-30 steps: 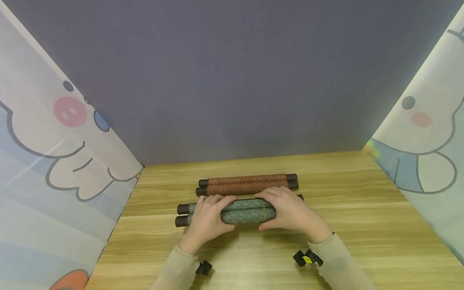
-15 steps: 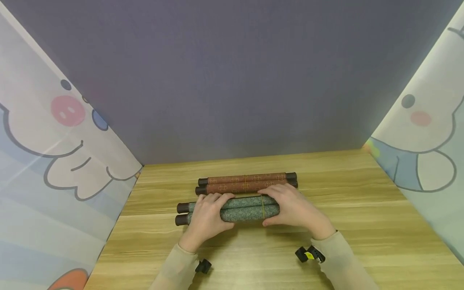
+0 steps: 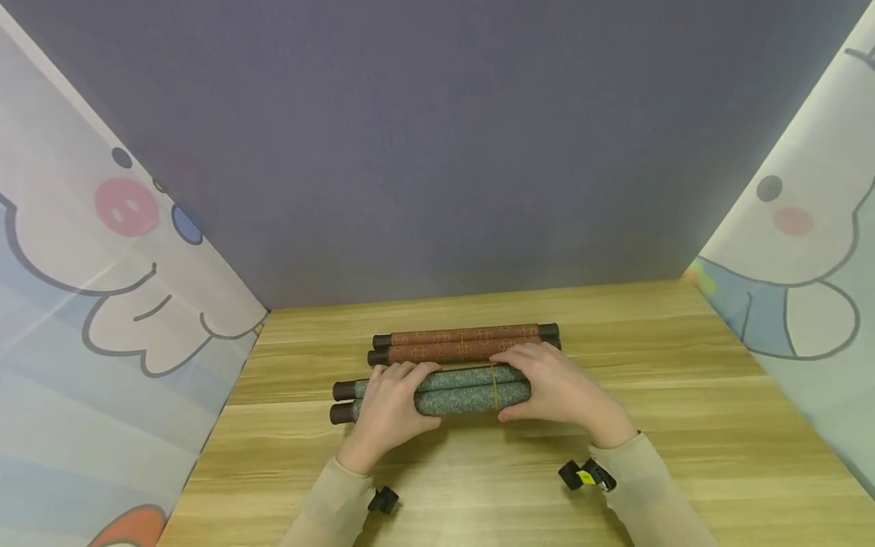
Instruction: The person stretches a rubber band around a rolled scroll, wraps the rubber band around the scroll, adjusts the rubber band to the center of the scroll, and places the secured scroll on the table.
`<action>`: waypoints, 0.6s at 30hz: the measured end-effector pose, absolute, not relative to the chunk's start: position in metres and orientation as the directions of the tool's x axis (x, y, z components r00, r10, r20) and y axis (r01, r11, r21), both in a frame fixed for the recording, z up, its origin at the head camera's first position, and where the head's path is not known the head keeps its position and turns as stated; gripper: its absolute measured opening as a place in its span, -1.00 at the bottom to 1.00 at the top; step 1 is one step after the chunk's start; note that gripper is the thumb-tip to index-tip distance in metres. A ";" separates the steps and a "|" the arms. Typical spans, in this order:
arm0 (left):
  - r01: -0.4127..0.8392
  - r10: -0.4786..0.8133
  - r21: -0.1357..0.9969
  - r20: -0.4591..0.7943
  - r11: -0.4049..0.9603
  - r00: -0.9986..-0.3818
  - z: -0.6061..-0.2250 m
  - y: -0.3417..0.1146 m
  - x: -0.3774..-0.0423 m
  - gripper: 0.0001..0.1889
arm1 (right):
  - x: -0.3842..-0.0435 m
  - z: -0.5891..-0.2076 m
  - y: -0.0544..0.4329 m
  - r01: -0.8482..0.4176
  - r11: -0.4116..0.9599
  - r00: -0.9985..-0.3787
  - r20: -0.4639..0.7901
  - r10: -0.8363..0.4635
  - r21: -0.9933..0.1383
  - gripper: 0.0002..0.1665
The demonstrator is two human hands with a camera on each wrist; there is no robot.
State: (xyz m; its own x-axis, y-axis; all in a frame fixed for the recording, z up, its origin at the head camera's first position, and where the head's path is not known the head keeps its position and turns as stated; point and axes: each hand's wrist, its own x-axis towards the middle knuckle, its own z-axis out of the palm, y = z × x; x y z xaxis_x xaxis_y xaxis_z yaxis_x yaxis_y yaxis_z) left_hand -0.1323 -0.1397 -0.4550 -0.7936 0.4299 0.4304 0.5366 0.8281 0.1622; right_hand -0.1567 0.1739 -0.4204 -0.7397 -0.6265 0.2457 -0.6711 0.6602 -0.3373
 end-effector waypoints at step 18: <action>0.535 0.430 0.152 0.435 0.831 -0.791 -0.452 -0.139 -0.132 -0.06 | -0.158 -0.421 0.176 -0.661 0.681 -0.750 0.226 -0.622 -0.316 0.00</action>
State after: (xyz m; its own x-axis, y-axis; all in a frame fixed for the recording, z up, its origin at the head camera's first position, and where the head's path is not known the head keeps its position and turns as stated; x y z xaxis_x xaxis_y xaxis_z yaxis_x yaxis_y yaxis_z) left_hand -0.1316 -0.1392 -0.4525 -0.7912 0.4297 0.4352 0.5351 0.8309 0.1524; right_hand -0.1575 0.1758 -0.4211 -0.7496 -0.6222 0.2260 -0.6606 0.6812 -0.3156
